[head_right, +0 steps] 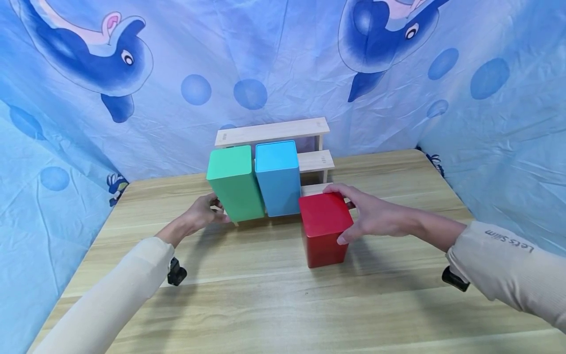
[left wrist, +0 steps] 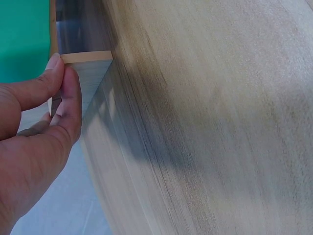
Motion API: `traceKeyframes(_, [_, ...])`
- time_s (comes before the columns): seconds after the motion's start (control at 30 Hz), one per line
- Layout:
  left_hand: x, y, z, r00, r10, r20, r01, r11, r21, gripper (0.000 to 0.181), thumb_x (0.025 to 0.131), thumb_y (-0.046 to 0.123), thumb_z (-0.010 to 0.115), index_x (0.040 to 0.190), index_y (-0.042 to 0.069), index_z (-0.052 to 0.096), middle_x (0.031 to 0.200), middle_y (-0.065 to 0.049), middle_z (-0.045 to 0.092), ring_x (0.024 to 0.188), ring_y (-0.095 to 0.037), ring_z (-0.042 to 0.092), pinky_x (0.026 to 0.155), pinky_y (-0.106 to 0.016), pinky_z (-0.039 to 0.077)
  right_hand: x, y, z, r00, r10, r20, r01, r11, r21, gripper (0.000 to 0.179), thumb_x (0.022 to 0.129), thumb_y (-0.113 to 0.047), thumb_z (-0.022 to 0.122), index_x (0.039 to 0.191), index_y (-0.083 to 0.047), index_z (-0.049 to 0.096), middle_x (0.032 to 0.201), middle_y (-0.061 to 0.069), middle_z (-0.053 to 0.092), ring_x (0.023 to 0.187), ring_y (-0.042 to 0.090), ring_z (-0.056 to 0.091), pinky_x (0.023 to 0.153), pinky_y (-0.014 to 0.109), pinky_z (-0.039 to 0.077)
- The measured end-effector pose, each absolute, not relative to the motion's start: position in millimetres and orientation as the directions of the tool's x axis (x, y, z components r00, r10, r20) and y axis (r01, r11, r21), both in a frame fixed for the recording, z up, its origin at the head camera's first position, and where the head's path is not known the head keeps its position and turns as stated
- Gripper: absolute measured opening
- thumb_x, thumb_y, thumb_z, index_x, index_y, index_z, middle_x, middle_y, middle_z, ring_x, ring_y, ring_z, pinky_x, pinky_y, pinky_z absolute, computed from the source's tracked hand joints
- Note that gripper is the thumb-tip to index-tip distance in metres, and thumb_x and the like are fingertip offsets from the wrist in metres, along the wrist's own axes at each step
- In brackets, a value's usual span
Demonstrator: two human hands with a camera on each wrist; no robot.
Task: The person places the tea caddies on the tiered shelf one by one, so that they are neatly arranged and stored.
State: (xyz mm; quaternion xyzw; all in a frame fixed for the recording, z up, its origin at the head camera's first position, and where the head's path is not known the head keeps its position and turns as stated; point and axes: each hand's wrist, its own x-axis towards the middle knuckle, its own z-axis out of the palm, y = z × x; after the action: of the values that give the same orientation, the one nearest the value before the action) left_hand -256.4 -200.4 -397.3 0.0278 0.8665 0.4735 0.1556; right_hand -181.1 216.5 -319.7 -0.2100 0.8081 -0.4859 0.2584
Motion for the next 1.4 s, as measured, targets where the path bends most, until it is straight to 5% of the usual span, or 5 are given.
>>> traceKeyframes(1.4, [-256.5, -200.2, -397.8, -0.949, 0.183, -0.258, -0.113, 0.566, 0.817, 0.077, 0.078, -0.004, 0.076, 0.145, 0.007, 0.039, 0.098, -0.011, 0.047, 0.078, -0.02, 0.045, 0.068, -0.029, 0.04, -179.7, 218.6, -310.1, -0.801, -0.564, -0.203, -0.102, 0.462, -0.881, 0.098, 0.061, -0.012, 0.089, 0.142, -0.015, 0.034, 0.135, 0.013, 0.041, 0.122, 0.04, 0.039, 0.074, 0.044, 0.056])
